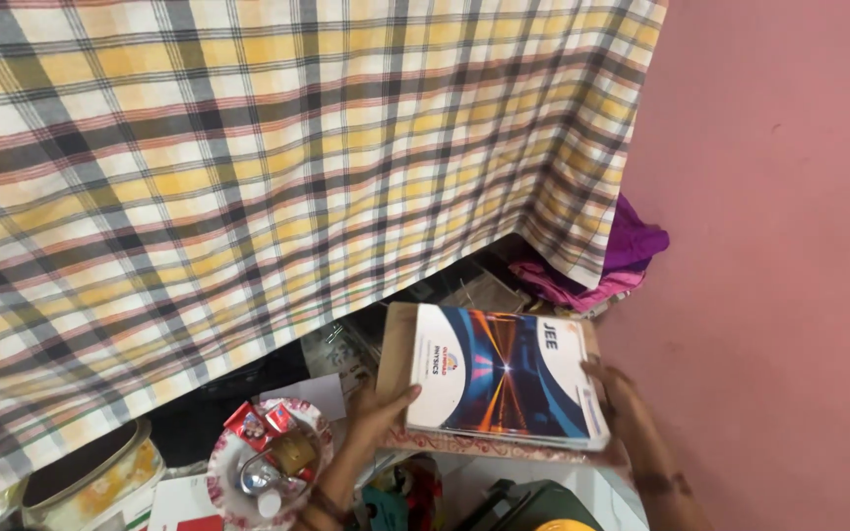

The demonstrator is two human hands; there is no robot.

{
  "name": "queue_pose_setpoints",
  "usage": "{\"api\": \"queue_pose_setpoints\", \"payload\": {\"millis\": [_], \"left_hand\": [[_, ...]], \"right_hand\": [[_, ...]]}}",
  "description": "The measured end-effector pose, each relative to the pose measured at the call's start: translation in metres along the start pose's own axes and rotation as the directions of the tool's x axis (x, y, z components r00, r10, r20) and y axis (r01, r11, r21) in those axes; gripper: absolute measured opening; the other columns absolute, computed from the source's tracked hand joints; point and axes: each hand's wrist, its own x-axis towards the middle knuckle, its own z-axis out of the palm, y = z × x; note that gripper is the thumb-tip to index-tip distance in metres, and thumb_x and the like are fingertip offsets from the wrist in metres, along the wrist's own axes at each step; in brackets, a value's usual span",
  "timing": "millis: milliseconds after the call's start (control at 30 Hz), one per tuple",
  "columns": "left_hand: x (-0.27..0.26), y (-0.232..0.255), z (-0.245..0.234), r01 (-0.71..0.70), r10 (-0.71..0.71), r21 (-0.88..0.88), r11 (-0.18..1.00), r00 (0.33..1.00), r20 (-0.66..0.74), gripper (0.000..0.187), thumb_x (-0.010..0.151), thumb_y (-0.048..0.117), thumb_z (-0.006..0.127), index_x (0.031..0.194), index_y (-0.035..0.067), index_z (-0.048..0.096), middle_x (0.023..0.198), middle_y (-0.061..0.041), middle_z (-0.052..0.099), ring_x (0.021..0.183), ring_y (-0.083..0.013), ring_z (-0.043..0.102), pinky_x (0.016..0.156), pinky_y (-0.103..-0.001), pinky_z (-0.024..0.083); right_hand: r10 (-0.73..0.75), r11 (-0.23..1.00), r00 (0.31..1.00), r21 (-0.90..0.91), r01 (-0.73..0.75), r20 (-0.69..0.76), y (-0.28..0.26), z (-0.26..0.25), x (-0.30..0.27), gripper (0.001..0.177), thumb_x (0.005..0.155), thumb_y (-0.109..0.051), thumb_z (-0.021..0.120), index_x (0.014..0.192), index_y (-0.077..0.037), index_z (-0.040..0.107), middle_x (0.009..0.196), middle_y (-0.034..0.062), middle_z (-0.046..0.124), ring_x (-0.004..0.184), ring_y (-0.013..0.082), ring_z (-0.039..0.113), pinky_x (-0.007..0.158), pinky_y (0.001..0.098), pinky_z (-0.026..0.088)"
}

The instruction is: The person clears a cluttered pink shelf by removing books, a clipboard, toothbrushes, and other small items, placing them on a nearby air cooler. They then wipe the shelf surfaces with a dark cloth.

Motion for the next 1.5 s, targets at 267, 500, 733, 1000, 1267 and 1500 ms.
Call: {"api": "queue_pose_setpoints", "payload": {"millis": [267, 500, 733, 1000, 1267, 1500], "left_hand": [[-0.037, -0.009, 0.047, -0.056, -0.089, -0.415, 0.908, 0.943, -0.321, 0.071, 0.068, 0.027, 0.090, 0.122, -0.004, 0.056, 0.110, -0.019, 0.075, 0.094, -0.0298, 0.073, 0.081, -0.040, 0.057], [-0.047, -0.006, 0.075, -0.099, -0.197, -0.495, 0.863, 0.837, -0.511, 0.073, 0.071, 0.024, 0.091, 0.123, -0.008, 0.049, 0.116, -0.022, 0.069, 0.102, -0.0278, 0.069, 0.088, -0.037, 0.055], [-0.038, -0.016, 0.079, -0.117, -0.220, -0.544, 0.831, 0.829, -0.514, 0.076, 0.071, 0.024, 0.091, 0.124, -0.007, 0.047, 0.117, -0.022, 0.067, 0.107, -0.0283, 0.068, 0.091, -0.036, 0.055], [-0.005, -0.002, 0.067, -0.152, -0.092, -0.372, 0.916, 0.821, -0.563, 0.081, 0.076, 0.037, 0.087, 0.132, -0.004, 0.045, 0.125, -0.022, 0.066, 0.112, -0.0296, 0.066, 0.097, -0.036, 0.051], [0.026, 0.010, 0.051, -0.106, -0.043, -0.269, 0.957, 0.868, -0.495, 0.084, 0.077, 0.046, 0.083, 0.134, -0.003, 0.046, 0.122, -0.022, 0.071, 0.110, -0.0299, 0.070, 0.094, -0.037, 0.053], [0.039, -0.016, 0.036, -0.085, -0.005, -0.265, 0.960, 0.947, -0.322, 0.079, 0.084, 0.042, 0.081, 0.137, -0.003, 0.042, 0.123, -0.020, 0.069, 0.110, -0.0266, 0.070, 0.092, -0.034, 0.059]], "right_hand": [[-0.266, 0.858, 0.943, -0.396, 0.326, 0.200, -0.065, 0.078, 0.094, 0.043, 0.086, -0.030, 0.075, 0.114, 0.002, 0.074, 0.092, 0.0117, 0.075, 0.076, 0.0212, 0.068, 0.067, 0.0349, 0.053], [-0.593, 0.782, 0.805, -0.222, 0.583, 0.025, -0.055, 0.086, 0.090, 0.062, 0.093, -0.044, 0.070, 0.138, -0.002, 0.060, 0.123, 0.0090, 0.065, 0.107, 0.0193, 0.059, 0.090, 0.0361, 0.048], [-0.730, 0.608, 0.624, 0.153, 0.779, -0.279, 0.085, 0.112, 0.044, 0.065, 0.108, -0.037, 0.069, 0.148, 0.008, 0.043, 0.142, 0.0175, 0.053, 0.124, 0.0217, 0.054, 0.106, 0.0358, 0.045], [-0.369, 0.925, 0.930, -0.105, 0.365, -0.013, 0.045, 0.145, 0.051, 0.097, 0.097, -0.056, 0.043, 0.167, -0.011, -0.006, 0.162, 0.0240, 0.035, 0.144, 0.0426, 0.035, 0.117, 0.0475, 0.033], [-0.498, 0.843, 0.859, -0.165, 0.512, 0.118, 0.045, 0.148, 0.103, 0.098, 0.101, -0.059, 0.048, 0.164, -0.013, -0.011, 0.170, 0.0176, 0.018, 0.153, 0.0302, 0.024, 0.121, 0.0415, 0.025], [-0.236, 0.964, 0.969, -0.113, 0.243, 0.070, 0.037, 0.150, 0.059, 0.084, 0.093, -0.052, 0.051, 0.163, -0.033, 0.009, 0.166, 0.0016, 0.030, 0.145, 0.0281, 0.036, 0.100, 0.0602, 0.038]]}}
